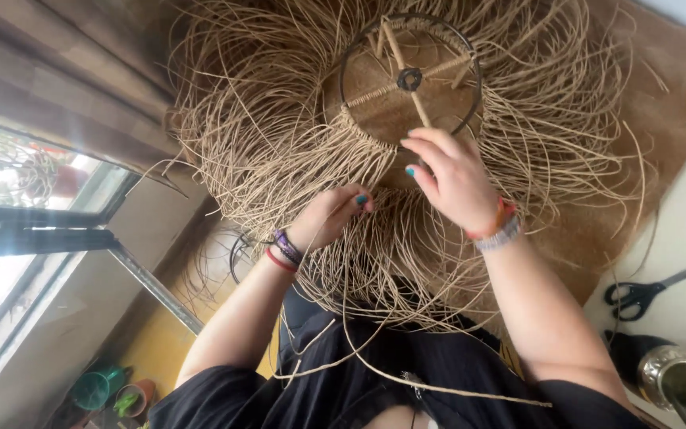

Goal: Weaving wicker or straw strands through a metal frame to assemble a decorative furniture item.

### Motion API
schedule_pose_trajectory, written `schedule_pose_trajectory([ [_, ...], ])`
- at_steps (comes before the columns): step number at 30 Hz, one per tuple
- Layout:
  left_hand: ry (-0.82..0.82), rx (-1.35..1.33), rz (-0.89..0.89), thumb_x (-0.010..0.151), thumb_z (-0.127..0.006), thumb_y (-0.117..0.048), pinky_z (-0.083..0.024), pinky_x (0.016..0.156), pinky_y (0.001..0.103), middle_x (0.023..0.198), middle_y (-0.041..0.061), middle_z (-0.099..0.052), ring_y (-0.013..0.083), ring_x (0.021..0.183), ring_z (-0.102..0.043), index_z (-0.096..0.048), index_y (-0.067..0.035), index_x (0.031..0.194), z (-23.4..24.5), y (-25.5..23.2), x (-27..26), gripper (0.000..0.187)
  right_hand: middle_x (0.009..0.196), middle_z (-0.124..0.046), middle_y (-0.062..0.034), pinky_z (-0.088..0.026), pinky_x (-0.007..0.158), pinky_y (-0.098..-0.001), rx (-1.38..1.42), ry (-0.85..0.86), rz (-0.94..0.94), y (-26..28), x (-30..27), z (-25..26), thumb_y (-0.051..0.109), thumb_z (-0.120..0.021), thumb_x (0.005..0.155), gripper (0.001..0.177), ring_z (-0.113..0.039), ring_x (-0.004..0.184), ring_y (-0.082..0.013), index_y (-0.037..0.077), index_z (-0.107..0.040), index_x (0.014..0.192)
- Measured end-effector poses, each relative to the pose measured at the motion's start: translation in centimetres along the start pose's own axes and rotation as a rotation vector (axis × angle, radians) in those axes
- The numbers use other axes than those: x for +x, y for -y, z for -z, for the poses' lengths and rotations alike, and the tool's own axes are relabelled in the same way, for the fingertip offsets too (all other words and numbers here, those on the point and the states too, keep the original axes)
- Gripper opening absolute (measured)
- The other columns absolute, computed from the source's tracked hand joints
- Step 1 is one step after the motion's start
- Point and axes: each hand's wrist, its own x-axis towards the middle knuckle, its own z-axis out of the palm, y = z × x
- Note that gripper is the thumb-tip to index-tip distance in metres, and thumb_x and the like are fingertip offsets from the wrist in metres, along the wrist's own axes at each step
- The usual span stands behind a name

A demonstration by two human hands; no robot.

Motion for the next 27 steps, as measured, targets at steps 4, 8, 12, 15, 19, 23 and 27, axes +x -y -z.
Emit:
schedule_pose_trajectory([
  [4, 0.062, 0.464, -0.128, 0.100, -0.055, -0.012, -0.059, 0.075, 0.050, 0.094, 0.017, -0.075, 0.0395, 0.086, -0.072, -0.067, -0.010, 0.112, 3.1, 0.2, -0.3, 0.018, 0.134, -0.061, 0.0089, -0.032, 0.103, -0.0346, -0.058, -0.019, 0.025, -3.6, -0.4, -3.3, 0.035, -0.059, 0.105, 0.032, -0.058, 0.119, -0.0078, 0.026, -0.066, 0.135],
  [8, 0.189, 0.519, -0.289, 0.090, -0.044, 0.012, -0.056, 0.091, 0.045, 0.103, 0.019, -0.076, 0.0342, 0.098, -0.072, -0.072, -0.002, 0.114, 7.2, -2.5, -3.4, 0.040, 0.136, -0.064, -0.0064, -0.035, 0.106, -0.0421, 0.377, 0.048, -0.053, -2.9, -0.8, 1.5, 0.001, -0.052, 0.101, 0.038, -0.059, 0.125, -0.0241, 0.014, -0.068, 0.134],
  [12, -0.153, 0.658, -0.179, 0.083, -0.052, 0.002, -0.057, 0.090, 0.040, 0.102, 0.006, -0.078, 0.0274, 0.101, -0.073, -0.077, -0.014, 0.100, 8.6, 1.5, -4.6, 0.035, 0.127, -0.067, -0.0211, -0.051, 0.102, -0.0481, 0.571, 0.001, -0.296, -3.0, -3.4, 8.3, -0.016, -0.049, 0.096, 0.041, -0.065, 0.119, -0.0387, -0.002, -0.068, 0.129],
  [15, -0.455, 0.615, -0.389, 0.087, -0.063, 0.009, -0.058, 0.088, 0.038, 0.108, 0.007, -0.073, 0.0230, 0.100, -0.069, -0.071, -0.011, 0.090, 4.9, -5.3, -3.8, 0.022, 0.121, -0.072, -0.0154, -0.059, 0.098, -0.0339, 0.267, -0.040, -0.382, -3.3, -6.9, 10.4, -0.004, -0.060, 0.102, 0.026, -0.071, 0.105, -0.0236, 0.001, -0.070, 0.126],
  [19, -0.166, 0.402, -0.511, 0.088, -0.064, 0.004, -0.060, 0.095, 0.038, 0.106, 0.006, -0.075, 0.0216, 0.100, -0.072, -0.073, -0.011, 0.105, -2.5, -7.2, -0.8, 0.025, 0.110, -0.072, -0.0114, -0.059, 0.081, -0.0298, 0.047, -0.112, -0.436, -4.7, -10.0, 9.6, 0.002, -0.072, 0.101, 0.019, -0.070, 0.085, -0.0185, 0.005, -0.078, 0.118],
  [23, 0.031, 0.343, -0.579, 0.096, -0.064, -0.013, -0.065, 0.084, 0.031, 0.101, 0.004, -0.076, 0.0182, 0.089, -0.075, -0.073, -0.013, 0.103, -7.5, -8.6, 1.6, 0.011, 0.114, -0.073, -0.0035, -0.050, 0.062, -0.0303, -0.041, -0.009, -0.469, -5.1, -11.1, 9.4, 0.020, -0.069, 0.103, 0.019, -0.064, 0.070, -0.0150, 0.016, -0.078, 0.120],
  [27, 0.241, 0.510, -0.330, 0.088, -0.051, -0.066, -0.053, 0.043, 0.022, 0.070, 0.001, -0.060, 0.0095, 0.053, -0.059, -0.068, -0.011, 0.092, -11.5, -9.5, 3.2, 0.058, 0.109, -0.075, -0.0025, -0.055, 0.084, -0.0306, 0.069, -0.124, -0.595, -5.3, -12.6, 10.9, 0.007, -0.065, 0.102, 0.021, -0.069, 0.092, -0.0166, 0.013, -0.076, 0.119],
])
